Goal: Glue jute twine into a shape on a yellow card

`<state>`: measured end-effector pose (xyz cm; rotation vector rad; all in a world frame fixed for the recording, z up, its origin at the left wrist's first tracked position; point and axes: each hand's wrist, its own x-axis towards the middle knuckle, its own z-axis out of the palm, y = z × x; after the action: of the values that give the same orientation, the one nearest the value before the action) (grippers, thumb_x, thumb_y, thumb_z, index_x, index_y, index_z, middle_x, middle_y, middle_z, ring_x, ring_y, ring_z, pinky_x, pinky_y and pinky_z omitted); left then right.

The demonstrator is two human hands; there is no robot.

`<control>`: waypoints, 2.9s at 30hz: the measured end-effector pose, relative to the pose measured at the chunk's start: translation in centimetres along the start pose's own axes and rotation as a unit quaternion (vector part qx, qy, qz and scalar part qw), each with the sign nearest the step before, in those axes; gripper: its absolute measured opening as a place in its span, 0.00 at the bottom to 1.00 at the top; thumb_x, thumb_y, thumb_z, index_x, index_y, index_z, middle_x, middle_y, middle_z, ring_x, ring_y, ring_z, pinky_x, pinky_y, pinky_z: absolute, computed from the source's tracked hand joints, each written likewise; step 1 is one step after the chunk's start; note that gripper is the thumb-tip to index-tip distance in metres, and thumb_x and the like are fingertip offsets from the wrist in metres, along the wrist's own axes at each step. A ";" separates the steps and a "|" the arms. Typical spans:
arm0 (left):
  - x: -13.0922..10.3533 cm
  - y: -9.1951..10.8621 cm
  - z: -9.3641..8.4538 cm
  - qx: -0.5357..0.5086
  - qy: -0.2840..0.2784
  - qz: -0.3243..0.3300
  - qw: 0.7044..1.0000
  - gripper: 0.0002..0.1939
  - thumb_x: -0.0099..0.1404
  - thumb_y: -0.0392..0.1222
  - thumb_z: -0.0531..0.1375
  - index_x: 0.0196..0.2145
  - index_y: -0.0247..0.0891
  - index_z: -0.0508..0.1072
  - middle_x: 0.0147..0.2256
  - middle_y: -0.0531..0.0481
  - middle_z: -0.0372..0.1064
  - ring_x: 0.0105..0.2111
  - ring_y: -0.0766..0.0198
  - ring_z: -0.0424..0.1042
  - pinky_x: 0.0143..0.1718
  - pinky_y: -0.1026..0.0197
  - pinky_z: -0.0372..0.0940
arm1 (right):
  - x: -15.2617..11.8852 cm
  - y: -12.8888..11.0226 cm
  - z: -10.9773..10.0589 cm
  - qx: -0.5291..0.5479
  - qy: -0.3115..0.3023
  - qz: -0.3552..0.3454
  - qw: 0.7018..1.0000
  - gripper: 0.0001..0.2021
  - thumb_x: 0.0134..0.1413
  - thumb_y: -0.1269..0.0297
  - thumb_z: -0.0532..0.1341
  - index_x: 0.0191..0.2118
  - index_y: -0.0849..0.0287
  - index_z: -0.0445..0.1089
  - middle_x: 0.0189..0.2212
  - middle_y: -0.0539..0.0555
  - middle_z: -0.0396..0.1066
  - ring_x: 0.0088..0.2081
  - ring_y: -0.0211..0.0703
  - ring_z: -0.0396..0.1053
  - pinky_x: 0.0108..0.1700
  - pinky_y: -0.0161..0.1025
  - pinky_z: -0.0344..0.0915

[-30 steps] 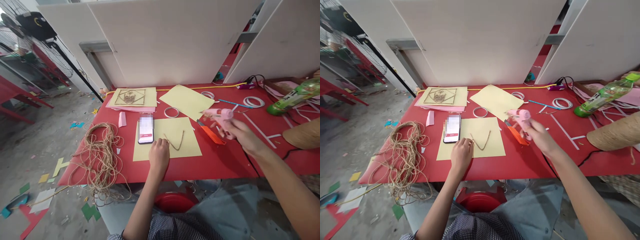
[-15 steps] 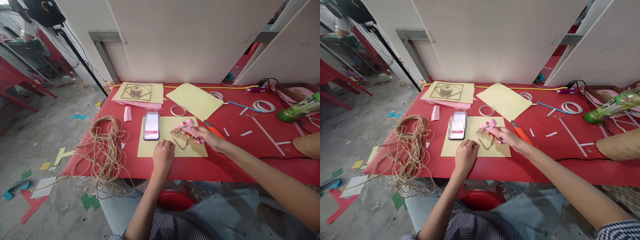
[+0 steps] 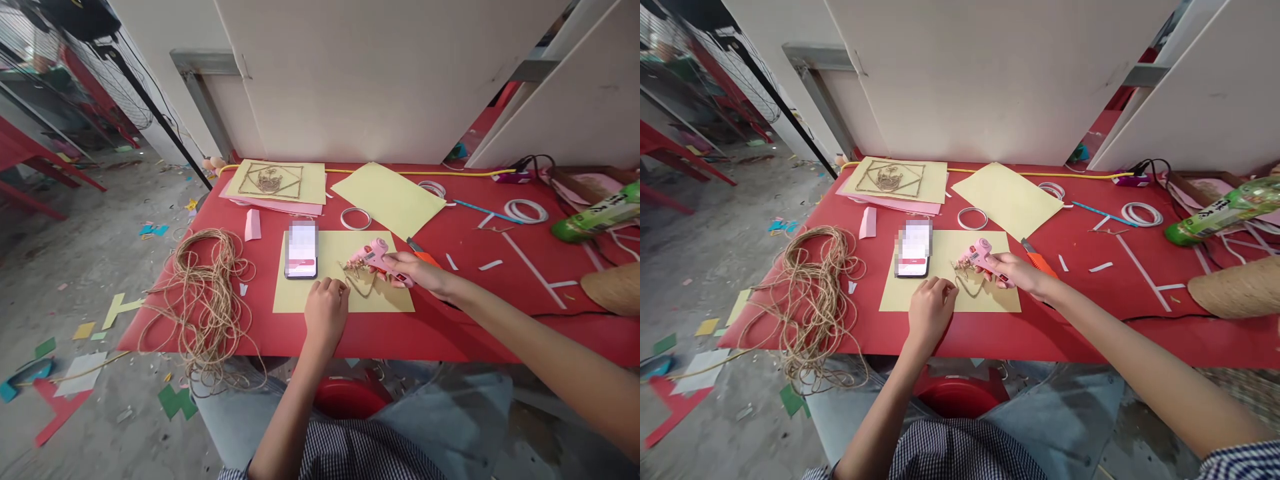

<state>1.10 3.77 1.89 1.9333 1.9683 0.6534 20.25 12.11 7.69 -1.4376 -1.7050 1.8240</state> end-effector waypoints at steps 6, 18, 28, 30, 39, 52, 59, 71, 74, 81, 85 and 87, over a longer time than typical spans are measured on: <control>0.0 0.0 0.1 -0.004 0.007 0.003 1.000 0.07 0.68 0.37 0.58 0.31 0.39 0.72 0.31 0.50 0.71 0.34 0.59 0.68 0.33 0.60 0.59 | -0.1 -0.4 0.2 0.020 0.034 -0.033 0.999 0.28 0.51 0.38 0.58 0.41 0.61 0.72 0.31 0.53 0.64 0.23 0.32 0.52 0.24 0.36 0.47; 0.0 0.0 0.0 -0.002 0.006 0.007 1.000 0.06 0.68 0.37 0.58 0.32 0.38 0.72 0.31 0.50 0.71 0.34 0.60 0.68 0.33 0.60 0.59 | 0.6 -0.5 1.0 0.034 0.023 -0.023 0.999 0.28 0.48 0.38 0.60 0.39 0.62 0.70 0.31 0.51 0.63 0.22 0.29 0.52 0.24 0.35 0.42; -0.1 -0.1 0.1 -0.006 0.006 0.006 1.000 0.06 0.68 0.37 0.58 0.32 0.39 0.72 0.31 0.50 0.71 0.34 0.59 0.68 0.34 0.60 0.59 | 0.3 -1.2 1.1 0.027 0.010 -0.005 1.000 0.26 0.45 0.39 0.63 0.33 0.61 0.69 0.26 0.50 0.59 0.23 0.32 0.50 0.23 0.35 0.44; -0.1 -0.1 0.1 -0.006 0.008 0.006 1.000 0.07 0.68 0.37 0.58 0.31 0.39 0.72 0.31 0.50 0.71 0.34 0.59 0.68 0.34 0.60 0.59 | 0.2 -1.3 1.1 0.029 0.008 0.000 1.000 0.26 0.45 0.39 0.63 0.33 0.61 0.68 0.27 0.50 0.59 0.23 0.32 0.49 0.23 0.35 0.43; -0.2 -0.2 0.2 -0.010 0.016 0.012 1.000 0.07 0.68 0.37 0.58 0.31 0.39 0.72 0.31 0.50 0.70 0.34 0.60 0.68 0.33 0.60 0.59 | -0.3 -1.2 1.4 0.013 0.011 -0.007 1.000 0.24 0.46 0.40 0.63 0.31 0.60 0.67 0.25 0.49 0.57 0.23 0.32 0.47 0.24 0.36 0.43; -0.1 -0.2 0.2 -0.007 0.014 0.018 1.000 0.06 0.68 0.37 0.57 0.33 0.39 0.72 0.32 0.49 0.71 0.35 0.59 0.68 0.34 0.60 0.60 | -0.8 -0.8 1.2 0.004 0.017 0.002 1.000 0.27 0.43 0.35 0.62 0.27 0.59 0.62 0.22 0.47 0.55 0.20 0.31 0.49 0.23 0.37 0.41; -0.1 -0.1 0.1 -0.002 0.011 0.014 1.000 0.06 0.68 0.37 0.58 0.33 0.38 0.72 0.32 0.49 0.71 0.35 0.59 0.68 0.34 0.59 0.60 | -1.1 -1.0 1.6 -0.002 0.025 -0.008 1.000 0.25 0.45 0.37 0.61 0.26 0.58 0.60 0.21 0.47 0.55 0.20 0.31 0.49 0.23 0.37 0.42; -0.1 -0.1 0.1 -0.002 0.011 0.010 1.000 0.05 0.68 0.37 0.58 0.33 0.38 0.73 0.32 0.49 0.71 0.35 0.58 0.68 0.34 0.59 0.60 | -1.4 -1.1 1.8 0.008 0.038 0.001 0.999 0.24 0.44 0.40 0.63 0.25 0.57 0.60 0.22 0.48 0.55 0.21 0.31 0.50 0.23 0.37 0.46; -0.2 -0.1 0.1 -0.001 0.011 0.014 1.000 0.06 0.68 0.36 0.58 0.33 0.37 0.73 0.32 0.49 0.71 0.35 0.59 0.68 0.35 0.59 0.60 | -1.6 -1.2 1.8 0.001 0.038 0.003 0.999 0.24 0.45 0.40 0.63 0.25 0.57 0.60 0.23 0.47 0.55 0.21 0.31 0.50 0.24 0.37 0.47; -0.2 -0.1 0.1 0.003 0.011 0.015 1.000 0.05 0.68 0.36 0.58 0.33 0.38 0.73 0.32 0.49 0.71 0.35 0.59 0.68 0.35 0.59 0.60 | -2.0 -1.3 1.8 -0.022 0.030 0.005 0.999 0.25 0.44 0.38 0.61 0.25 0.57 0.59 0.21 0.46 0.54 0.21 0.31 0.49 0.25 0.37 0.48; -0.2 -0.1 0.2 0.002 0.011 0.013 1.000 0.06 0.68 0.36 0.58 0.34 0.38 0.73 0.33 0.49 0.72 0.35 0.59 0.68 0.35 0.59 0.60 | -2.0 -1.0 1.5 -0.027 0.027 0.007 0.999 0.26 0.45 0.36 0.60 0.25 0.57 0.57 0.21 0.45 0.53 0.21 0.31 0.49 0.24 0.37 0.45; -0.2 -0.1 0.2 0.002 0.011 0.012 1.000 0.06 0.68 0.36 0.57 0.33 0.38 0.73 0.33 0.50 0.72 0.35 0.59 0.68 0.35 0.59 0.59 | -2.0 -0.9 1.4 -0.031 0.026 0.010 0.999 0.26 0.44 0.36 0.60 0.25 0.57 0.58 0.21 0.45 0.52 0.20 0.31 0.49 0.24 0.37 0.44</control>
<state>1.12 3.63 1.68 1.9620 1.9645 0.6808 19.78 9.98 9.13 -1.5193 -1.7420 1.7417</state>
